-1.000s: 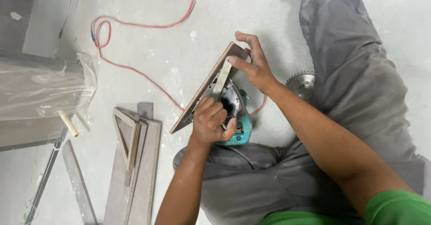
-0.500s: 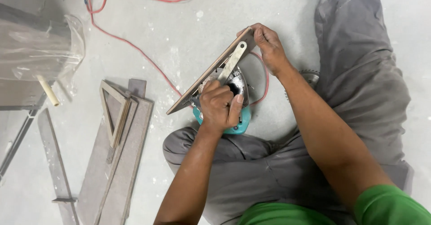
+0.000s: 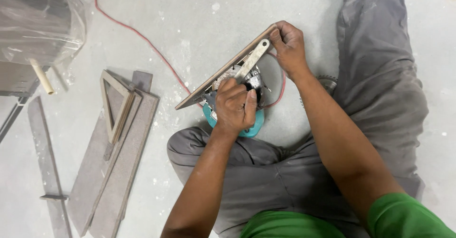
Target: Replacing parts and reassembling a hand-held circular saw.
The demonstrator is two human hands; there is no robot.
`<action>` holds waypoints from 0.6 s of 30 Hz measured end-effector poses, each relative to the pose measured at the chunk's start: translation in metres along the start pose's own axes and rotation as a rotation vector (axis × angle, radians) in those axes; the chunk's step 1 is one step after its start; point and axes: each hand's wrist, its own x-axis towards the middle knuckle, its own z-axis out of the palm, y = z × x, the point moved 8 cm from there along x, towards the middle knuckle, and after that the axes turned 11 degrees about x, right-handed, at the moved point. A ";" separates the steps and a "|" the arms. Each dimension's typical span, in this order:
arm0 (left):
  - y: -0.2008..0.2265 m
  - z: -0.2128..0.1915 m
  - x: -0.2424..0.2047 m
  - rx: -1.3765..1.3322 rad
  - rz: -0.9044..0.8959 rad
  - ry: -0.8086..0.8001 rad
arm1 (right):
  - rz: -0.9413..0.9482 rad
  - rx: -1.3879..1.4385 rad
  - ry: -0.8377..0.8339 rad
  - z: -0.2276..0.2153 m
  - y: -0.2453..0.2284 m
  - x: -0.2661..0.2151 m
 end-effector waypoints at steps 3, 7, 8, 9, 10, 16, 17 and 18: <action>-0.002 0.001 0.011 0.055 0.085 -0.051 | -0.025 -0.152 0.065 -0.003 -0.005 0.014; -0.005 0.004 0.015 0.057 0.134 -0.239 | 0.088 -0.071 0.076 -0.003 0.000 0.008; -0.004 0.006 0.014 0.057 0.155 -0.296 | 0.152 -0.010 0.084 -0.002 0.003 0.003; -0.006 0.005 0.016 0.058 0.165 -0.292 | 0.141 -0.010 0.086 -0.003 0.003 0.005; -0.007 0.007 0.016 0.053 0.195 -0.319 | 0.139 -0.040 0.091 -0.005 0.003 0.005; -0.021 0.014 0.008 -0.073 0.137 -0.331 | 0.152 -0.049 0.102 -0.006 0.006 0.005; -0.029 0.016 0.006 -0.135 0.067 -0.321 | 0.163 -0.041 0.104 -0.005 0.005 0.004; -0.026 0.016 0.008 -0.135 0.069 -0.320 | 0.160 -0.041 0.104 -0.004 0.004 0.004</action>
